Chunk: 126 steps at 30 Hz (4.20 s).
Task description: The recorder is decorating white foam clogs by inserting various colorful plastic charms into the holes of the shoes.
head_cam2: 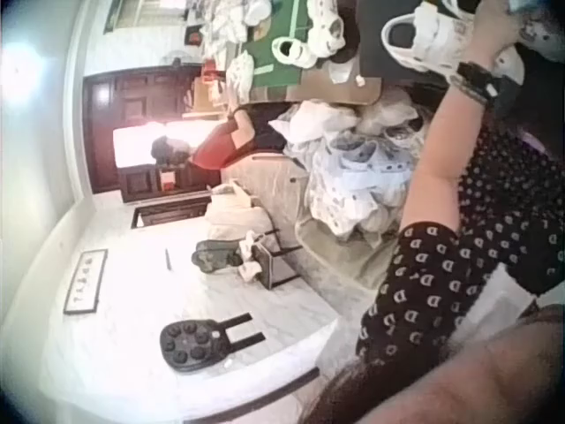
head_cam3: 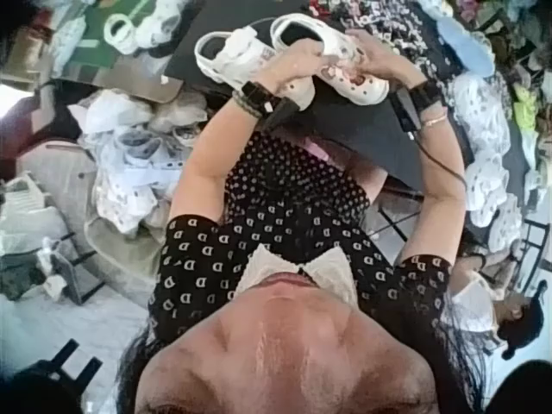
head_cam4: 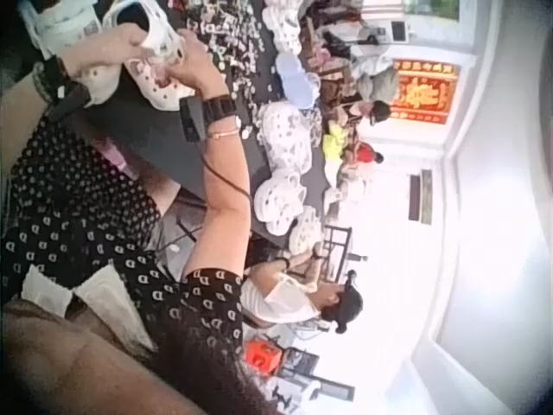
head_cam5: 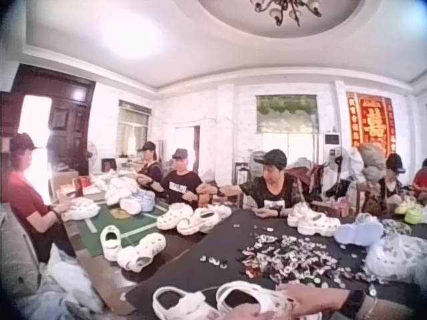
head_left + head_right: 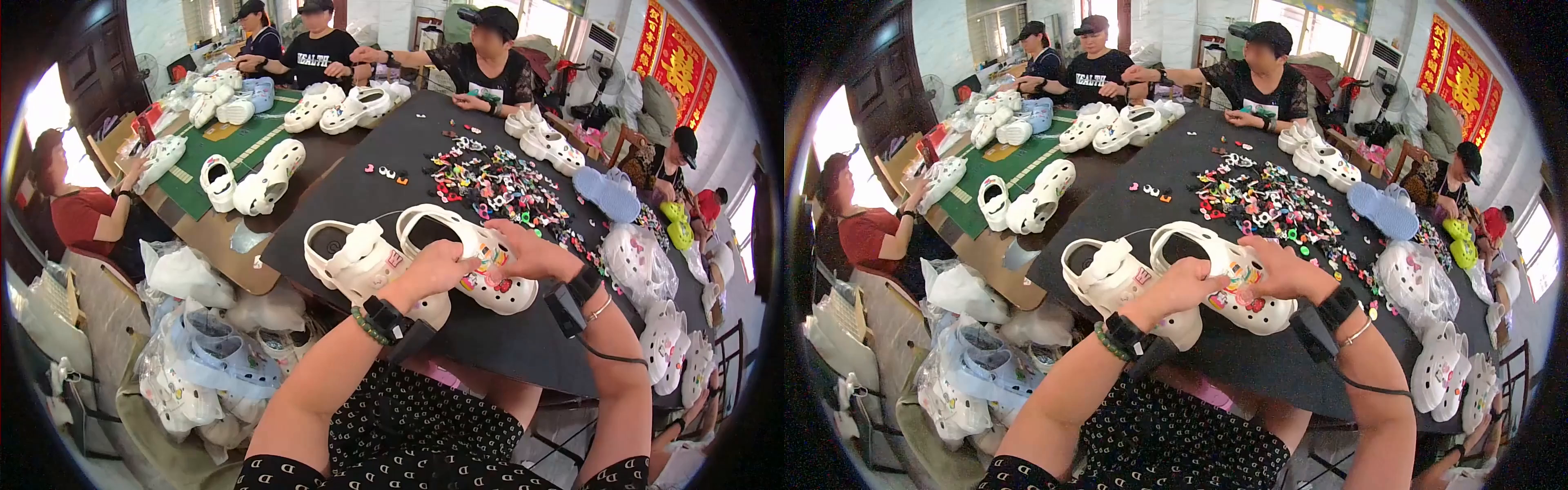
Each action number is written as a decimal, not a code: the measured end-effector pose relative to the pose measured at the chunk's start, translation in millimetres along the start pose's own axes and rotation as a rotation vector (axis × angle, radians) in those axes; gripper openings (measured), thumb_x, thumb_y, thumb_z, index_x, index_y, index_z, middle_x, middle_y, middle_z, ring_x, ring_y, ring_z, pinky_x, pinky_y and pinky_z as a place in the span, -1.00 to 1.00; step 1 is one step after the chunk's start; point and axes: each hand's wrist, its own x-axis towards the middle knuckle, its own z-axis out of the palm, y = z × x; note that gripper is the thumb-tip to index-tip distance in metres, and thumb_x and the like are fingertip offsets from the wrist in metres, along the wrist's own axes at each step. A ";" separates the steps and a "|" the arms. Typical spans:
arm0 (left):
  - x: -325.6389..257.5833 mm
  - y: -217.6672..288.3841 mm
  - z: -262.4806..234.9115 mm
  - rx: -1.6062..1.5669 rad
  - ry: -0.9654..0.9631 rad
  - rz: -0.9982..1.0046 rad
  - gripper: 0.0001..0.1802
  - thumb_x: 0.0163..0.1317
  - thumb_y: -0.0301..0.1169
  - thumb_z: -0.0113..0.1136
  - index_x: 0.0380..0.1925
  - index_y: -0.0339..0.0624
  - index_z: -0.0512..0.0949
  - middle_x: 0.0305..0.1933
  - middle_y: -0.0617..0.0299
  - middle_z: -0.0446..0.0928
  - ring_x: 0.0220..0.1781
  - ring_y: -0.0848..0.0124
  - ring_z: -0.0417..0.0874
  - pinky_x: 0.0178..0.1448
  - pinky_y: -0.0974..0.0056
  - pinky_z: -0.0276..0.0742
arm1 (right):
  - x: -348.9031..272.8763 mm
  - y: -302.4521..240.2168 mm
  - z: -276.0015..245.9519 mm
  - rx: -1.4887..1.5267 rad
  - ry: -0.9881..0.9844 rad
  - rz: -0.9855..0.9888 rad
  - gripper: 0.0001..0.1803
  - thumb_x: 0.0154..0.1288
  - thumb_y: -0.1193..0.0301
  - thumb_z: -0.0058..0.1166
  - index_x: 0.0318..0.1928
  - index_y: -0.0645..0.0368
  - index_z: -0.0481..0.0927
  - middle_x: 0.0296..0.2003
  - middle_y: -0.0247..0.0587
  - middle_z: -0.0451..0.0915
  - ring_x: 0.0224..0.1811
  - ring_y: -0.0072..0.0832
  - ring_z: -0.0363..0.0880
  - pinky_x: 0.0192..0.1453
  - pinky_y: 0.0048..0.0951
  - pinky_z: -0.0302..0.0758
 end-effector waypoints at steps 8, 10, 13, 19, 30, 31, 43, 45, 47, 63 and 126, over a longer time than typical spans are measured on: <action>1.2 -11.3 5.6 -0.075 0.054 0.025 -0.63 0.25 -0.14 0.18 -0.28 -0.28 0.66 -0.34 -0.08 0.65 -0.27 0.05 0.68 -0.14 0.07 0.52 | -4.4 -15.9 -9.2 0.070 -0.050 -0.005 0.17 -0.09 -0.09 0.38 0.45 0.19 0.11 0.30 0.19 0.28 0.37 0.00 0.27 0.44 -0.17 0.21; 1.6 -6.1 4.3 -0.072 0.050 0.035 -0.63 0.25 -0.14 0.18 -0.28 -0.28 0.66 -0.34 -0.08 0.64 -0.27 0.04 0.68 -0.14 0.07 0.52 | -3.3 -13.3 -9.4 0.060 -0.053 0.024 0.17 -0.09 -0.07 0.38 0.45 0.19 0.11 0.30 0.19 0.28 0.36 -0.01 0.27 0.44 -0.18 0.22; 2.9 -6.6 5.6 -0.065 0.057 0.061 -0.62 0.25 -0.14 0.16 -0.28 -0.28 0.66 -0.34 -0.09 0.64 -0.26 0.02 0.67 -0.14 0.05 0.52 | -0.4 -10.0 -8.6 0.089 -0.060 0.023 0.16 -0.12 -0.02 0.39 0.44 0.18 0.12 0.30 0.20 0.29 0.36 -0.02 0.28 0.43 -0.18 0.24; 4.7 -8.8 7.4 -0.010 0.074 0.071 -0.59 0.25 -0.11 0.14 -0.33 -0.31 0.65 -0.36 -0.12 0.62 -0.25 -0.02 0.65 -0.13 0.01 0.51 | 6.5 -4.3 -2.7 0.228 -0.067 0.049 0.10 -0.16 0.07 0.41 0.41 0.11 0.17 0.24 0.13 0.35 0.31 -0.06 0.33 0.39 -0.18 0.28; 4.2 -9.8 8.0 0.060 0.053 0.086 -0.54 0.24 -0.10 0.15 -0.44 -0.37 0.62 -0.38 -0.17 0.59 -0.25 -0.07 0.63 -0.13 -0.04 0.49 | 0.6 -20.5 13.6 -0.076 0.115 0.190 0.03 -0.23 0.11 0.44 0.34 -0.27 0.20 0.18 0.02 0.33 0.24 0.12 0.27 0.27 0.15 0.28; 4.3 -8.2 6.8 0.096 0.055 0.084 -0.59 0.24 -0.13 0.19 -0.41 -0.35 0.62 -0.43 -0.15 0.58 -0.33 -0.02 0.63 -0.21 0.02 0.48 | 0.5 -21.9 14.0 -0.075 0.115 0.192 0.03 -0.23 0.11 0.44 0.34 -0.27 0.20 0.18 0.02 0.33 0.24 0.12 0.27 0.27 0.15 0.28; -3.2 3.2 -1.6 0.177 0.018 0.007 -0.52 0.22 -0.07 0.20 -0.48 -0.37 0.61 -0.40 -0.17 0.59 -0.26 -0.05 0.65 -0.14 0.00 0.52 | 1.0 -22.2 18.5 -0.132 0.151 0.141 -0.03 -0.17 0.17 0.43 0.32 -0.28 0.21 0.13 0.01 0.36 0.20 0.10 0.30 0.22 0.17 0.31; -2.9 1.2 -0.1 0.169 0.030 0.015 -0.52 0.22 -0.07 0.20 -0.47 -0.37 0.61 -0.40 -0.17 0.60 -0.26 -0.05 0.65 -0.14 0.00 0.52 | -1.4 -27.9 14.5 -0.145 0.126 0.181 -0.03 -0.18 0.15 0.43 0.32 -0.28 0.21 0.12 0.04 0.36 0.19 0.12 0.32 0.21 0.17 0.33; -2.5 0.9 1.1 0.169 0.032 0.022 -0.52 0.22 -0.07 0.20 -0.46 -0.37 0.62 -0.40 -0.15 0.60 -0.27 -0.05 0.65 -0.14 0.00 0.52 | -0.8 -25.4 16.3 -0.152 0.130 0.180 -0.02 -0.18 0.14 0.43 0.32 -0.28 0.21 0.13 0.05 0.36 0.19 0.12 0.32 0.21 0.18 0.32; -2.7 6.3 -2.0 0.185 0.000 -0.007 -0.54 0.20 -0.07 0.21 -0.46 -0.36 0.64 -0.43 -0.14 0.60 -0.31 -0.02 0.65 -0.18 0.03 0.51 | -8.4 -48.4 17.2 -0.163 0.168 0.287 -0.01 -0.20 0.16 0.44 0.32 -0.21 0.23 0.16 -0.06 0.35 0.22 0.04 0.25 0.30 0.06 0.26; 4.6 -5.1 2.1 0.043 0.092 0.050 -0.47 0.24 -0.09 0.29 -0.61 -0.40 0.45 -0.67 0.12 0.37 -0.57 0.46 0.30 -0.45 0.20 0.28 | -24.3 -6.5 25.8 0.414 0.298 -0.063 0.08 -0.02 0.28 0.46 0.44 0.20 0.05 0.38 0.18 0.17 0.46 -0.18 0.17 0.47 -0.26 0.18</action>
